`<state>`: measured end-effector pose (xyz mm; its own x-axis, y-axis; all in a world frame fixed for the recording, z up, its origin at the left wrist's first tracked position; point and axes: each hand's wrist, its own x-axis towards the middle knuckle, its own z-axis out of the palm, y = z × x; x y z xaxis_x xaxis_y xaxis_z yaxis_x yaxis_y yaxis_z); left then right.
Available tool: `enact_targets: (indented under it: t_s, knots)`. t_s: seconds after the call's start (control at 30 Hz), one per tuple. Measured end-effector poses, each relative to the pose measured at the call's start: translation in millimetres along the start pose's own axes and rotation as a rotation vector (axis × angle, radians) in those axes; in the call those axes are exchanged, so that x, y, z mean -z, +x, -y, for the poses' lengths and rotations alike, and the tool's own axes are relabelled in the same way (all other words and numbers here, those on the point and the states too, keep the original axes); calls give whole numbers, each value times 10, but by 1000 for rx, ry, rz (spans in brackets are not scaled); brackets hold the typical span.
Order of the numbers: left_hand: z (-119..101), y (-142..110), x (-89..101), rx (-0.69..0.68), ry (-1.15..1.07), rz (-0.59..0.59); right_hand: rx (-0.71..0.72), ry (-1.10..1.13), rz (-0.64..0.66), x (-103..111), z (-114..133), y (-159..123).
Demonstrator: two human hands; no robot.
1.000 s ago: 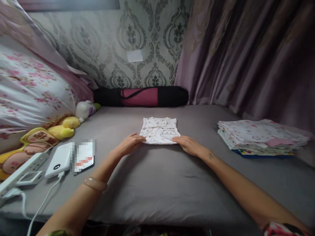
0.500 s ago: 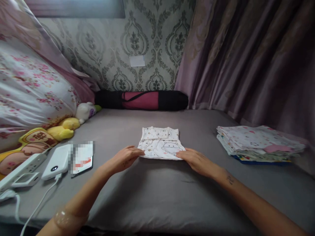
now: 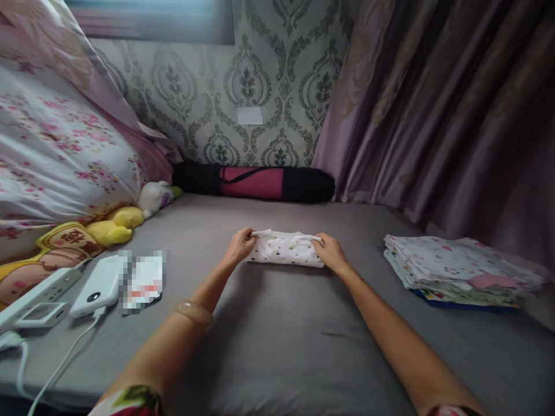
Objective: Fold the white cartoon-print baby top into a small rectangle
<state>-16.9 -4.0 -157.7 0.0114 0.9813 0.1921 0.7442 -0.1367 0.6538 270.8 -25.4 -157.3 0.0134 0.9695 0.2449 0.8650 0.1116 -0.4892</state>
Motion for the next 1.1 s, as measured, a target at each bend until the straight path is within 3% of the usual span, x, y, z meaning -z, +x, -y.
enact_targets:
  t_s: [0.17, 0.33, 0.73, 1.1]
  knots:
    - [-38, 258, -249, 104, 137, -35, -129, -133, -14, -159, 47, 202]
    - [-49, 325, -406, 106, 154, -46, -201, -221, 13, -243, 105, 265]
    - [-10, 268, -513, 94, 458, -13, -335, -287, 63, -376, 113, 283]
    - [132, 353, -573, 103, 491, -10, -369, -287, 73, -392, 54, 380]
